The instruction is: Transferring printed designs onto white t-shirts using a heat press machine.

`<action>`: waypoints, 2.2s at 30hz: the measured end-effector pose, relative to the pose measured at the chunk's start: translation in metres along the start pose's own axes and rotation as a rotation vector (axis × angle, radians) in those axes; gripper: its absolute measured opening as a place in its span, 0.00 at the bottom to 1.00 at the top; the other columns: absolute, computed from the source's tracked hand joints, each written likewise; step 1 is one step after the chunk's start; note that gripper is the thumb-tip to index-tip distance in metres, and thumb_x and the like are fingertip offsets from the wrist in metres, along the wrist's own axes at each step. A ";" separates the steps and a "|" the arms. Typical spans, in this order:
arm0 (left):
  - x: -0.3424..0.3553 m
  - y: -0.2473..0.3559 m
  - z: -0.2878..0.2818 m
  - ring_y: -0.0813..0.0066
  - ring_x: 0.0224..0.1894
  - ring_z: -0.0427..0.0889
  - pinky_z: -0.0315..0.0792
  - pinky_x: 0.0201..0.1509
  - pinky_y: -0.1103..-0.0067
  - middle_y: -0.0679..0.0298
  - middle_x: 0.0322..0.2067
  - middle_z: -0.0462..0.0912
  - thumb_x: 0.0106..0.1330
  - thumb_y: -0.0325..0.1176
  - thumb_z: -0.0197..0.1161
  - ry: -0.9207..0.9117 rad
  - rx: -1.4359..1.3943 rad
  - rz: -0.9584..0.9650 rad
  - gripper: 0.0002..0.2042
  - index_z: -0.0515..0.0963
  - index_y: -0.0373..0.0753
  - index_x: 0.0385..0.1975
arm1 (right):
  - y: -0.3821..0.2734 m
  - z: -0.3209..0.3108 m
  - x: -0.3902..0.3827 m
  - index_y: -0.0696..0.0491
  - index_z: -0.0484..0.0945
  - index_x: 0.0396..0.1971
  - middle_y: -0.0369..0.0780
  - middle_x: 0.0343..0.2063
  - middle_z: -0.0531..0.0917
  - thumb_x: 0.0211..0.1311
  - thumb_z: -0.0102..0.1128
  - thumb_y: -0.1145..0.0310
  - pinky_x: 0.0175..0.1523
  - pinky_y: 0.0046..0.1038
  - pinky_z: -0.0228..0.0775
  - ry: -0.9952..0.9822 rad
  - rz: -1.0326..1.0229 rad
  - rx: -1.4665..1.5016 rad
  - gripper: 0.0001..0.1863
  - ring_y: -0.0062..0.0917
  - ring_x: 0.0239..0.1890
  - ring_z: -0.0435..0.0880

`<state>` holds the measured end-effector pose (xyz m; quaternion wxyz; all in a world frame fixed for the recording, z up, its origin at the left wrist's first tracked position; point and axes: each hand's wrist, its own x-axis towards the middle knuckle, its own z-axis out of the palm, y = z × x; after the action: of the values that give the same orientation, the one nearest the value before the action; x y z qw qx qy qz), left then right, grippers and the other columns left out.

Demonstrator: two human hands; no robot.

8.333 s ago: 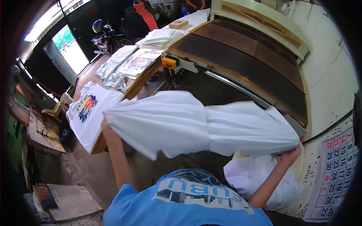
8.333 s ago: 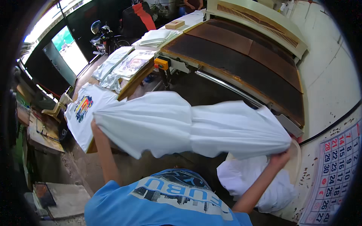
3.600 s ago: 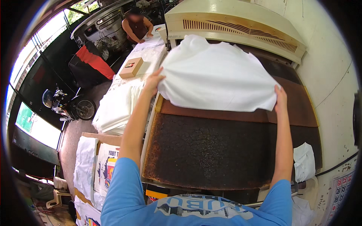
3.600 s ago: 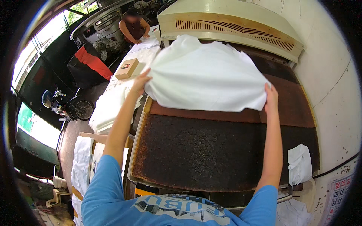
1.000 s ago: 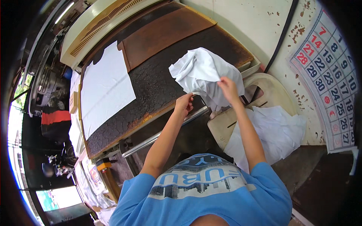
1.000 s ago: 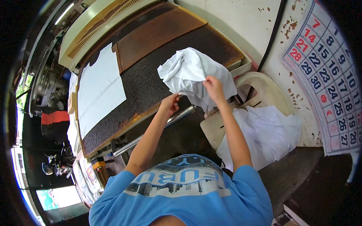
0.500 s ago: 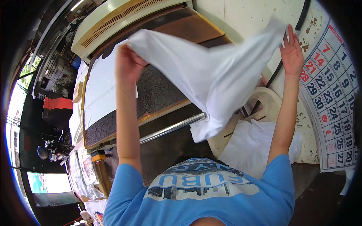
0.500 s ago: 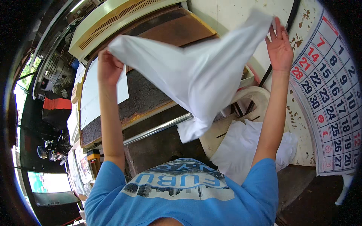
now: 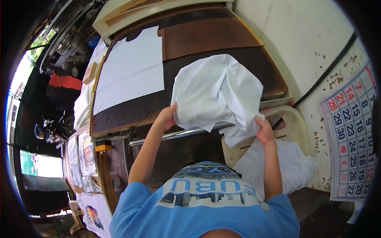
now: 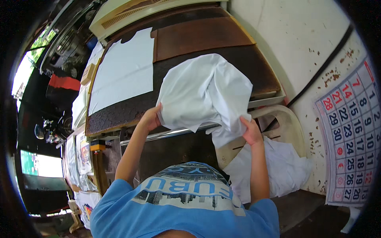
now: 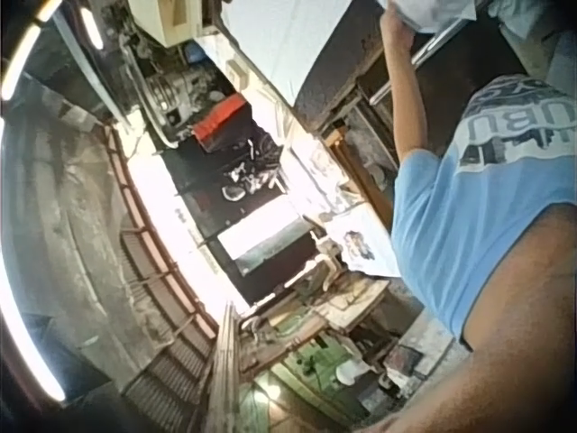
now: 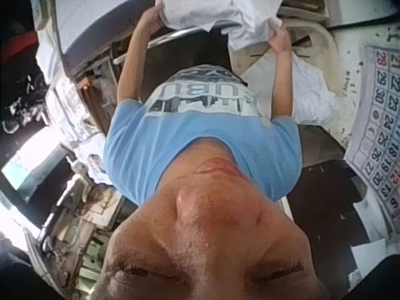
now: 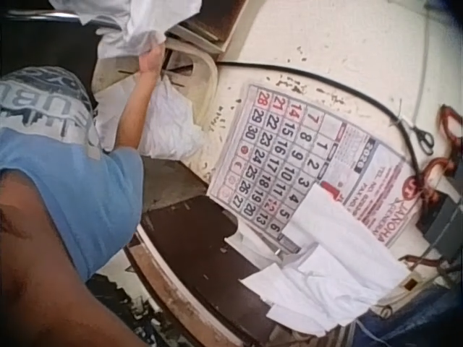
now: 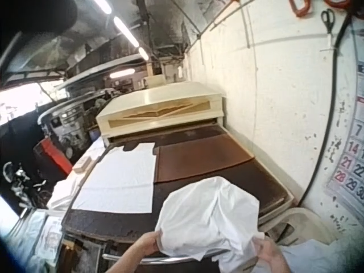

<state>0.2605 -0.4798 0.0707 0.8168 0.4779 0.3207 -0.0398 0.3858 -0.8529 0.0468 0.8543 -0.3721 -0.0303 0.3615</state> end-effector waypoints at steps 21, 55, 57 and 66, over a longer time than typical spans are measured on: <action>-0.147 0.278 -0.045 0.79 0.40 0.76 0.70 0.43 0.83 0.62 0.42 0.75 0.59 0.29 0.58 0.060 0.388 1.190 0.25 0.60 0.35 0.57 | -0.286 0.160 0.053 0.60 0.70 0.47 0.40 0.47 0.74 0.63 0.44 0.69 0.57 0.24 0.59 0.127 -0.832 -0.220 0.15 0.24 0.51 0.70; 0.149 0.446 0.015 0.82 0.34 0.71 0.67 0.32 0.87 0.64 0.48 0.71 0.50 0.19 0.51 0.038 0.163 1.173 0.26 0.67 0.37 0.54 | -0.402 0.153 0.404 0.58 0.69 0.40 0.38 0.39 0.75 0.60 0.51 0.66 0.49 0.24 0.63 -0.052 -0.864 -0.544 0.12 0.22 0.43 0.73; 0.170 0.410 0.006 0.82 0.35 0.71 0.66 0.34 0.87 0.64 0.49 0.71 0.46 0.22 0.52 0.179 0.237 1.059 0.26 0.68 0.35 0.52 | -0.374 0.120 0.421 0.58 0.70 0.39 0.38 0.38 0.76 0.59 0.52 0.65 0.48 0.23 0.63 0.070 -0.810 -0.616 0.13 0.21 0.42 0.73; 0.250 0.238 -0.034 0.75 0.46 0.70 0.64 0.52 0.81 0.62 0.51 0.70 0.46 0.21 0.52 0.208 0.146 0.618 0.28 0.65 0.32 0.54 | -0.255 -0.029 0.443 0.61 0.71 0.40 0.39 0.36 0.77 0.58 0.52 0.66 0.43 0.22 0.65 0.260 -0.528 -0.729 0.15 0.21 0.37 0.75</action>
<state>0.5306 -0.2635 0.0983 0.7166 0.6114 0.2387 0.2360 0.8729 -0.7046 0.0977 0.7272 -0.6699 -0.1419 0.0477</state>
